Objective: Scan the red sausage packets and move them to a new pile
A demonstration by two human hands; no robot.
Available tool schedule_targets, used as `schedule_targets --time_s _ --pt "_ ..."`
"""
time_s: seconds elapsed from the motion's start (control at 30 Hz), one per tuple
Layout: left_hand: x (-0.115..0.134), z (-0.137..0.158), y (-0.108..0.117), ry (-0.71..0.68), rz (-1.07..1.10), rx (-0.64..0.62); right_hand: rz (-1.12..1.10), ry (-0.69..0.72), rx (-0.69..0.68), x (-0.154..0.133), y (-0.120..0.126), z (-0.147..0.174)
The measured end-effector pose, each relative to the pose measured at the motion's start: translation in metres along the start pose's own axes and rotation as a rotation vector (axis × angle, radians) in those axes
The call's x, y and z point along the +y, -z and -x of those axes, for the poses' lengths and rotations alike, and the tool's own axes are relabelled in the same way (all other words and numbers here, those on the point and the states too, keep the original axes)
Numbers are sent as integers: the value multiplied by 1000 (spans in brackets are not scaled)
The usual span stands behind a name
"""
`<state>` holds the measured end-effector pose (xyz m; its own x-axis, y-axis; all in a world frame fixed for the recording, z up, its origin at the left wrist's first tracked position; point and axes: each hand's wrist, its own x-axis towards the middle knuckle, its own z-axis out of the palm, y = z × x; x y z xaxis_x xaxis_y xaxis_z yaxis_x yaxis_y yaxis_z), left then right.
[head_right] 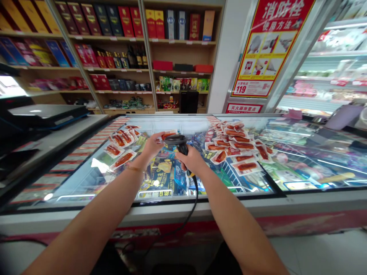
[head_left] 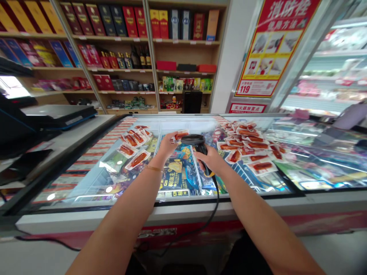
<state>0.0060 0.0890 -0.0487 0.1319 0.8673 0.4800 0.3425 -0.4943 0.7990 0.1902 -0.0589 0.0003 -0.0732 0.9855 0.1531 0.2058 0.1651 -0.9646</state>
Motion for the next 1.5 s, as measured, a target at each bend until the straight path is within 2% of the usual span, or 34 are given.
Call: schedule_targets --time_s 0.13,0.27,0.47,0.6,0.7,0.77,0.9,0.97,1.07,1.23,1.37,1.43,1.5 --pt "13 3 -19 18 49 -35 -62 -19 95 -2 27 12" --pt "34 -1 -50 -6 63 -122 -29 -21 264 -4 83 33" --pt "91 -15 -128 -30 258 -242 -98 -45 595 -5 176 59" --pt "135 -34 -187 -104 316 -262 -162 -25 707 -3 215 75" --pt "162 -51 -222 -211 211 -255 -194 -20 743 1 230 81" --pt "172 -59 -239 -281 45 -272 -199 -36 753 3 235 83" --pt "174 -70 -257 -299 -355 -365 -193 -59 728 8 238 81" --pt "171 -74 -260 -298 -431 -413 -189 -65 718 10 238 78" --pt "169 -76 -259 -304 -416 -446 -194 -75 710 13 236 73" --pt "172 -71 -237 -241 -389 -494 -202 -87 687 12 222 61" --pt "161 -67 -189 -215 -423 -448 -183 -93 644 8 198 50" --pt "149 -66 -152 -231 -449 -420 -184 -87 596 6 182 43" --pt "136 -63 -108 -229 -472 -450 -179 -68 530 4 163 34"
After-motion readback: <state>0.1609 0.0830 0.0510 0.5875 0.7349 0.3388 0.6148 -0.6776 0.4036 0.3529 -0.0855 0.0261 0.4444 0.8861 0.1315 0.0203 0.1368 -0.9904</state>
